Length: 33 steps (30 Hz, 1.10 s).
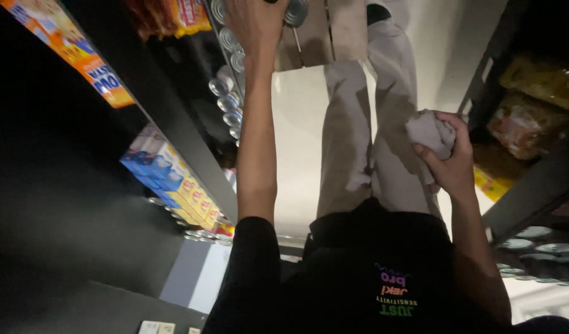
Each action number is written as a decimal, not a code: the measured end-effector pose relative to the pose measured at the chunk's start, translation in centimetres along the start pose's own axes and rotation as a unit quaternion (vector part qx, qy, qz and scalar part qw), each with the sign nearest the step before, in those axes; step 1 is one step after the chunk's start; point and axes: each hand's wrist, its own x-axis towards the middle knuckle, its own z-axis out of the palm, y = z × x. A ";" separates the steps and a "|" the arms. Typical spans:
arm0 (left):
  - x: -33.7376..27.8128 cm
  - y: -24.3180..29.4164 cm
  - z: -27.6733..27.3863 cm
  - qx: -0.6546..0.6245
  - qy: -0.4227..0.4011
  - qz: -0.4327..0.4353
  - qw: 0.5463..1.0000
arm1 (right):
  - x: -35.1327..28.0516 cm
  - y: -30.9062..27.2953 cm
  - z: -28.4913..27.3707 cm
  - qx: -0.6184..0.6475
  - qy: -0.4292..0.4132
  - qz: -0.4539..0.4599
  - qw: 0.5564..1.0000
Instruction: Wiping each canned good with a cloth and placing it onto the grocery store shelf.
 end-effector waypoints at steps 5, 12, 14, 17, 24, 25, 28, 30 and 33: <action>-0.1 -1.2 1.5 0.011 0.032 0.035 0.999 | -0.1 0.8 0.5 0.014 0.009 0.017 1.000; -0.5 -1.7 -0.8 0.012 -0.038 0.070 0.997 | -0.7 2.3 0.0 0.028 0.032 0.080 0.996; -0.8 -2.3 -1.6 -0.049 -0.002 0.125 0.991 | -1.1 2.8 -0.3 0.007 0.049 0.096 0.994; -2.4 -1.6 -3.8 -0.063 0.028 0.153 0.986 | -1.5 2.7 -1.0 0.052 0.055 0.095 0.993; -3.6 -1.2 -6.1 -0.071 0.015 0.135 0.988 | -1.6 4.4 -1.3 -0.019 0.087 -0.025 0.996; -3.5 -1.1 -6.0 -0.069 0.012 0.133 0.989 | -1.6 4.3 -1.5 -0.023 0.089 -0.034 0.995; -3.1 -0.6 -5.0 -0.056 0.002 0.103 0.993 | -1.6 4.5 -2.0 -0.027 0.092 -0.042 0.994; -2.8 -0.6 -4.2 -0.044 -0.007 0.074 0.996 | -1.5 4.8 -2.4 -0.026 0.093 -0.037 0.995; -1.7 -0.9 -3.0 -0.022 -0.022 0.097 0.995 | -1.2 5.0 -2.7 -0.017 0.082 -0.018 0.996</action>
